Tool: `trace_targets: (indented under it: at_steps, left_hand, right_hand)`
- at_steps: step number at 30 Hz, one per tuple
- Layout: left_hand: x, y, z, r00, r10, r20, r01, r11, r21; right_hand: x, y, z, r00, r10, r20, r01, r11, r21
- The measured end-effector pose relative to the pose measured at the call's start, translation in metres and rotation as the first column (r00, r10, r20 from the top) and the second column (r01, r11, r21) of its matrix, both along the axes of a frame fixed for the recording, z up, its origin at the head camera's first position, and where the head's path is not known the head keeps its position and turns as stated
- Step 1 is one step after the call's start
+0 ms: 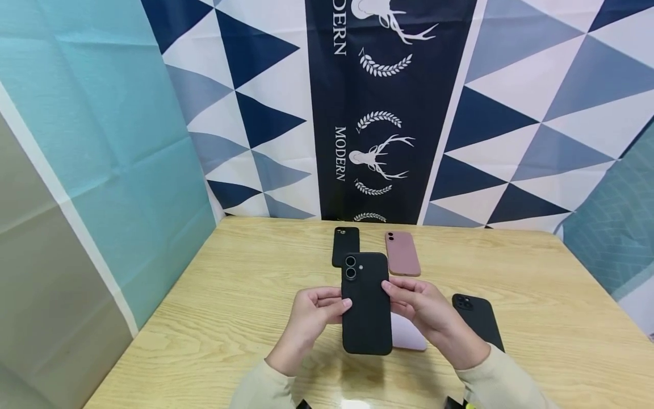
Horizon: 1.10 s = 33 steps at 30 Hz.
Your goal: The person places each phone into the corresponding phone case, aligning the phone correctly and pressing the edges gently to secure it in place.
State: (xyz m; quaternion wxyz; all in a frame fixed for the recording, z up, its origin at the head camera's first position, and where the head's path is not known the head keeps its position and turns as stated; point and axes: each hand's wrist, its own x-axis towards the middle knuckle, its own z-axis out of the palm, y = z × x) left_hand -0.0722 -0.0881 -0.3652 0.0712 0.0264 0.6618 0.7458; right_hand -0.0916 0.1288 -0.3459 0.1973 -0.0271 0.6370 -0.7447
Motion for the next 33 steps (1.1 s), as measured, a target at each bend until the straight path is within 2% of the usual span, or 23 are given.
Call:
trace_targets:
  at_steps: [4, 8, 12, 14, 17, 21, 25, 28, 33]
  left_hand:
    - [0.0, 0.0, 0.0, 0.999, 0.046, 0.017, -0.046, 0.999, 0.02]
    - [-0.001, -0.002, 0.0, 0.997, 0.068, 0.032, -0.069, 0.997, 0.017]
    - [-0.002, -0.003, -0.001, 0.995, 0.09, 0.05, -0.091, 0.995, 0.027]
    - [-0.003, -0.003, -0.001, 0.994, 0.097, 0.053, -0.099, 0.994, 0.039]
    - [-0.005, -0.002, -0.002, 0.994, 0.091, 0.065, -0.095, 0.993, 0.067]
    - [-0.007, 0.001, -0.006, 0.995, 0.066, 0.069, -0.072, 0.993, 0.093]
    - [-0.006, 0.004, -0.009, 0.998, 0.024, 0.065, -0.027, 0.998, 0.054]
    - [-0.004, 0.006, -0.013, 0.996, -0.027, 0.089, 0.025, 0.999, 0.02]
    - [-0.001, 0.011, -0.019, 0.99, -0.067, 0.125, 0.063, 0.997, 0.035]
  right_hand:
    - [-0.002, 0.0, -0.004, 0.999, 0.022, -0.033, -0.019, 0.997, 0.074]
    - [-0.001, 0.002, -0.009, 0.991, 0.101, -0.085, -0.087, 0.983, 0.159]
    - [0.002, 0.002, -0.017, 0.976, 0.204, -0.073, -0.187, 0.964, 0.187]
    - [0.003, 0.0, -0.021, 0.972, 0.227, -0.069, -0.212, 0.961, 0.177]
    - [0.005, -0.004, -0.024, 0.981, 0.188, -0.053, -0.178, 0.972, 0.154]
    - [0.005, -0.008, -0.023, 0.996, 0.083, -0.032, -0.078, 0.986, 0.145]
    - [0.002, -0.007, -0.02, 0.998, 0.055, -0.035, -0.048, 0.986, 0.16]
    - [0.001, -0.007, -0.018, 0.999, 0.024, -0.022, -0.019, 0.983, 0.185]
    - [-0.002, -0.003, -0.014, 1.0, -0.005, 0.005, 0.004, 0.981, 0.195]
